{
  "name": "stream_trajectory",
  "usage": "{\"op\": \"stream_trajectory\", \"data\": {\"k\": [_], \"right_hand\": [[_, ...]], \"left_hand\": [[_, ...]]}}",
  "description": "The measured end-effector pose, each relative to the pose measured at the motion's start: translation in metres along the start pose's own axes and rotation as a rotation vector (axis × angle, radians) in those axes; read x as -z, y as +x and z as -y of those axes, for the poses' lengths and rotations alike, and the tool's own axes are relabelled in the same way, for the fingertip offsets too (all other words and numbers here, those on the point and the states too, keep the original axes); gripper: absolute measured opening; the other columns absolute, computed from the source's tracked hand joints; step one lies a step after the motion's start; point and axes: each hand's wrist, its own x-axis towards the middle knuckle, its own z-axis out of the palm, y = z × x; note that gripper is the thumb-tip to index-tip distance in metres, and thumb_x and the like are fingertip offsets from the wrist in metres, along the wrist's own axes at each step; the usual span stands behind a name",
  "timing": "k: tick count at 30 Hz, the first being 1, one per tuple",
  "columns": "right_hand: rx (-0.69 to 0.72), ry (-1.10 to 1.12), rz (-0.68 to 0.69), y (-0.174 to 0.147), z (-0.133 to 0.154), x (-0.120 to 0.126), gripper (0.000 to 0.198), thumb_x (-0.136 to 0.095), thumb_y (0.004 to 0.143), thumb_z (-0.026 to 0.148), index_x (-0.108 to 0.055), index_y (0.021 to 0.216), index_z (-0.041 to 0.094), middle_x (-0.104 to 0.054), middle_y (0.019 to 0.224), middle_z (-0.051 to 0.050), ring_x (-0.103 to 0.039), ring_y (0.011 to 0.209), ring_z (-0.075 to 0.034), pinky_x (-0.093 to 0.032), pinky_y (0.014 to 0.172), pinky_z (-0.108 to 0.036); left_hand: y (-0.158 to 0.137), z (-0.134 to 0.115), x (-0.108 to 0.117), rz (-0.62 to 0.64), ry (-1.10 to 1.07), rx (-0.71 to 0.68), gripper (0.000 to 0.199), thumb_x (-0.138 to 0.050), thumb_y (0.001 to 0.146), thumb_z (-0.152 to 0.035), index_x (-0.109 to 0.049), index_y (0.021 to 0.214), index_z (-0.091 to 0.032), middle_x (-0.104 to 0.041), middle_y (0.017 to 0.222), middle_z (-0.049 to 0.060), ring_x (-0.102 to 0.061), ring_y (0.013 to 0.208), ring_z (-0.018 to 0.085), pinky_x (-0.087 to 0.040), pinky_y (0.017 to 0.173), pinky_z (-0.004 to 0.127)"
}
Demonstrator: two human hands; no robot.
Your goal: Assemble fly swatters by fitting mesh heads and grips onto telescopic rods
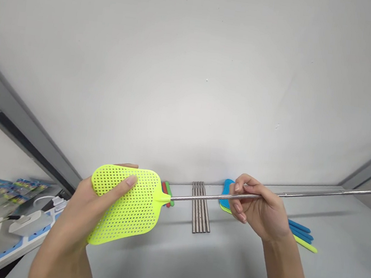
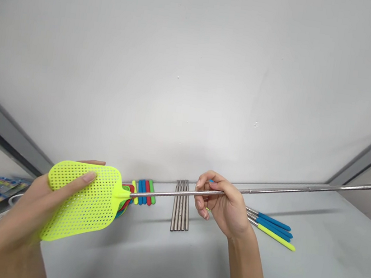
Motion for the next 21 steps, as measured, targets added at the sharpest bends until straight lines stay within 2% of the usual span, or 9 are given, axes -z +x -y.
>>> {"op": "stream_trajectory", "data": {"k": [11,17,21], "right_hand": [[0.002,-0.007,0.007,0.0015,0.0,-0.0032,0.019,-0.032,0.073,0.021,-0.051,0.071,0.017,-0.05,0.052,-0.002,-0.04,0.039,-0.012,-0.027,0.039,-0.025],[0.001,0.014,0.02,0.001,-0.0001,-0.0033,0.021,-0.03,0.074,0.02,-0.051,0.071,0.016,-0.049,0.051,-0.003,-0.041,0.04,-0.012,-0.027,0.04,-0.025],[0.007,0.015,0.021,0.0012,-0.0006,-0.0039,0.021,-0.03,0.075,0.02,-0.05,0.071,0.016,-0.05,0.051,-0.003,-0.04,0.04,-0.012,-0.027,0.041,-0.025]], "left_hand": [[-0.0024,-0.0033,-0.0057,0.0,0.008,-0.029,0.049,-0.063,0.053,-0.044,-0.056,0.097,-0.023,-0.066,0.079,0.006,-0.062,0.068,0.025,-0.05,0.05,0.031],[-0.0006,-0.0004,-0.0052,0.044,-0.002,-0.024,0.05,-0.063,0.055,-0.043,-0.055,0.099,-0.023,-0.064,0.087,0.008,-0.061,0.072,0.026,-0.05,0.054,0.032],[-0.0033,-0.0023,-0.0067,0.011,0.023,-0.023,0.047,-0.062,0.055,-0.045,-0.056,0.097,-0.024,-0.064,0.087,0.008,-0.061,0.071,0.026,-0.05,0.052,0.031]]}}
